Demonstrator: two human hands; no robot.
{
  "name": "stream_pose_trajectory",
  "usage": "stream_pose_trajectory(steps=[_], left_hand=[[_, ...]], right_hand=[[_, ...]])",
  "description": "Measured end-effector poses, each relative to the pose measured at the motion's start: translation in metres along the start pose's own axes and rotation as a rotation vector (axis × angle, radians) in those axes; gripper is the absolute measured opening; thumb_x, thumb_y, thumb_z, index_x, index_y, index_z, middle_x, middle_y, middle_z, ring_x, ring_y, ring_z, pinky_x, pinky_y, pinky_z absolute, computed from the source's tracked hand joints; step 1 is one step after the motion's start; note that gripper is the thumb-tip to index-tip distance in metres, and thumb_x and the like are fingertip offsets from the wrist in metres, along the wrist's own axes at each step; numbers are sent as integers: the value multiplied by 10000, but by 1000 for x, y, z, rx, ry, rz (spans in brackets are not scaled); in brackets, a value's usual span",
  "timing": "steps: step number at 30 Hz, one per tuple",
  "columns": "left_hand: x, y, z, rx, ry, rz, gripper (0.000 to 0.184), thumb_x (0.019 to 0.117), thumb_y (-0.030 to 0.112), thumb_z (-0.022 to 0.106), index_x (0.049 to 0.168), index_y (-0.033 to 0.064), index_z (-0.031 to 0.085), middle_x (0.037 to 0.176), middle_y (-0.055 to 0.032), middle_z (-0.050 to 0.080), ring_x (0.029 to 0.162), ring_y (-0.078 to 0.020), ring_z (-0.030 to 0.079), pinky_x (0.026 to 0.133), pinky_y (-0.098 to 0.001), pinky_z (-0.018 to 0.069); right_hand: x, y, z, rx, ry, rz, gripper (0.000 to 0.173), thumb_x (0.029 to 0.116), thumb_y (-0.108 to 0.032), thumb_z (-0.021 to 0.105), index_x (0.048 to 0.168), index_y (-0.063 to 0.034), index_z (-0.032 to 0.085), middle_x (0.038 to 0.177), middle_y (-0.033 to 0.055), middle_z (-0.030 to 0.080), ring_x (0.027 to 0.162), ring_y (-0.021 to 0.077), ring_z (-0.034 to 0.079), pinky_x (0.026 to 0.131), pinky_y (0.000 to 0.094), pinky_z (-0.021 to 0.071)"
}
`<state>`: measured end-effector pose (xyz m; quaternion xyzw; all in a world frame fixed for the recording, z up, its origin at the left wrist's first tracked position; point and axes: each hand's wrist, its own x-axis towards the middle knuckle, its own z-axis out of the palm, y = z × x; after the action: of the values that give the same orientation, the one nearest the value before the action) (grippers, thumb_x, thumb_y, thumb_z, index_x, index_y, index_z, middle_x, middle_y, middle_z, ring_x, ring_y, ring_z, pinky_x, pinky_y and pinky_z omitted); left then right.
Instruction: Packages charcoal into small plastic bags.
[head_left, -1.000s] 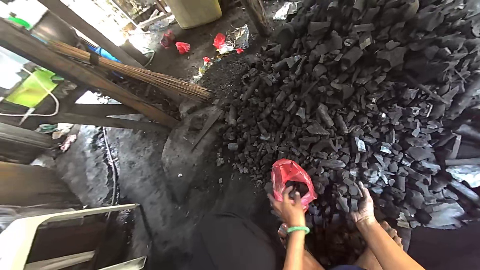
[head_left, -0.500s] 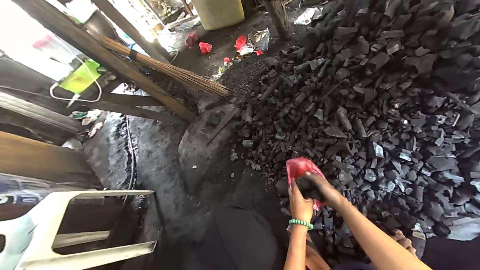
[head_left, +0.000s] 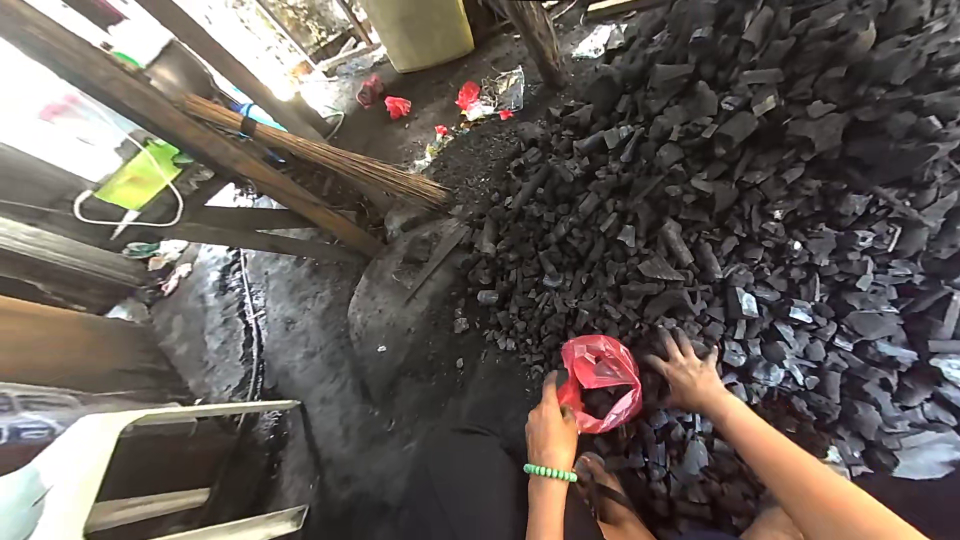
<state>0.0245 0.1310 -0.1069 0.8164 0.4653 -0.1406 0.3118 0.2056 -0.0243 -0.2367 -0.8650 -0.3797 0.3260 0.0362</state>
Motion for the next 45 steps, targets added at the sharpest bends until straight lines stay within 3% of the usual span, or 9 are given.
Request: stream_pose_trajectory(steps=[9, 13, 15, 19, 24, 30, 34, 36, 45], left_hand=[[-3, 51, -12, -885, -36, 191, 602, 997, -13, 564, 1552, 106, 363, 1147, -224, 656, 869, -258, 667, 753, -394, 559], [-25, 81, -33, -997, -119, 344, 734, 955, -35, 587, 1591, 203, 306, 1247, -190, 623, 884, -240, 667, 725, -369, 569], [-34, 79, -39, -1046, -128, 386, 783, 916, -36, 593, 1591, 231, 298, 1243, -157, 621, 868, -209, 670, 701, -335, 575], [-21, 60, -20, -1103, -125, 312, 905, 823, -9, 646, 1601, 265, 275, 1293, -184, 575, 909, -249, 675, 733, -376, 593], [-5, 45, -7, -1119, -39, 277, 946, 762, 54, 672, 1602, 172, 252, 1316, -189, 562, 979, -223, 663, 752, -347, 582], [11, 28, -1, -1144, -110, 337, 984, 751, 113, 686, 1589, 38, 175, 1313, -165, 590, 916, -163, 684, 679, -290, 588], [8, 27, 4, -1171, -142, 368, 933, 809, 88, 658, 1580, 11, 138, 1304, -130, 591, 885, -134, 685, 677, -283, 594], [6, 24, 4, -1187, -141, 353, 904, 827, 66, 630, 1582, 11, 136, 1304, -137, 580, 845, -139, 680, 652, -282, 591], [-2, 18, -4, -1208, -108, 313, 918, 814, 109, 656, 1580, 13, 160, 1339, -148, 564, 857, -146, 680, 679, -285, 588]], right_hand=[[-30, 39, 18, 190, 218, 84, 466, 907, 45, 657, 1318, -174, 690, 1516, 287, 433, 1340, 588, 425, 896, 700, 517], [-28, 64, 4, 1066, 493, 169, 408, 879, 77, 660, 1280, 4, 636, 1287, 233, 574, 1073, 345, 613, 868, 507, 544], [-38, 41, -18, 1676, 606, 85, 406, 927, 67, 522, 1308, -74, 526, 949, 82, 647, 691, 161, 639, 585, 332, 568], [-50, -25, -47, 2216, 453, -278, 477, 795, -108, 685, 1219, -301, 581, 945, 33, 725, 698, 185, 710, 557, 373, 609], [-16, -45, -48, 702, -49, -490, 309, 954, -53, 641, 1257, -39, 693, 1425, 172, 575, 1309, 307, 553, 1111, 508, 438], [23, -24, -131, 512, 428, -311, 187, 951, -29, 644, 1106, -21, 749, 1082, 194, 717, 1024, 356, 685, 908, 573, 538], [86, -9, -135, 54, 536, -3, 863, 744, -434, 900, 1492, -183, 549, 1674, 266, 185, 1529, 560, 57, 1088, 862, 59], [101, -7, -114, -10, 464, 69, 1030, 701, -518, 900, 1580, -286, 415, 1696, 240, 118, 1539, 539, -57, 1061, 885, 39], [75, 5, -76, -47, 505, -56, 467, 877, -30, 730, 1287, -253, 717, 1561, 241, 422, 1369, 575, 394, 1027, 790, 317]])
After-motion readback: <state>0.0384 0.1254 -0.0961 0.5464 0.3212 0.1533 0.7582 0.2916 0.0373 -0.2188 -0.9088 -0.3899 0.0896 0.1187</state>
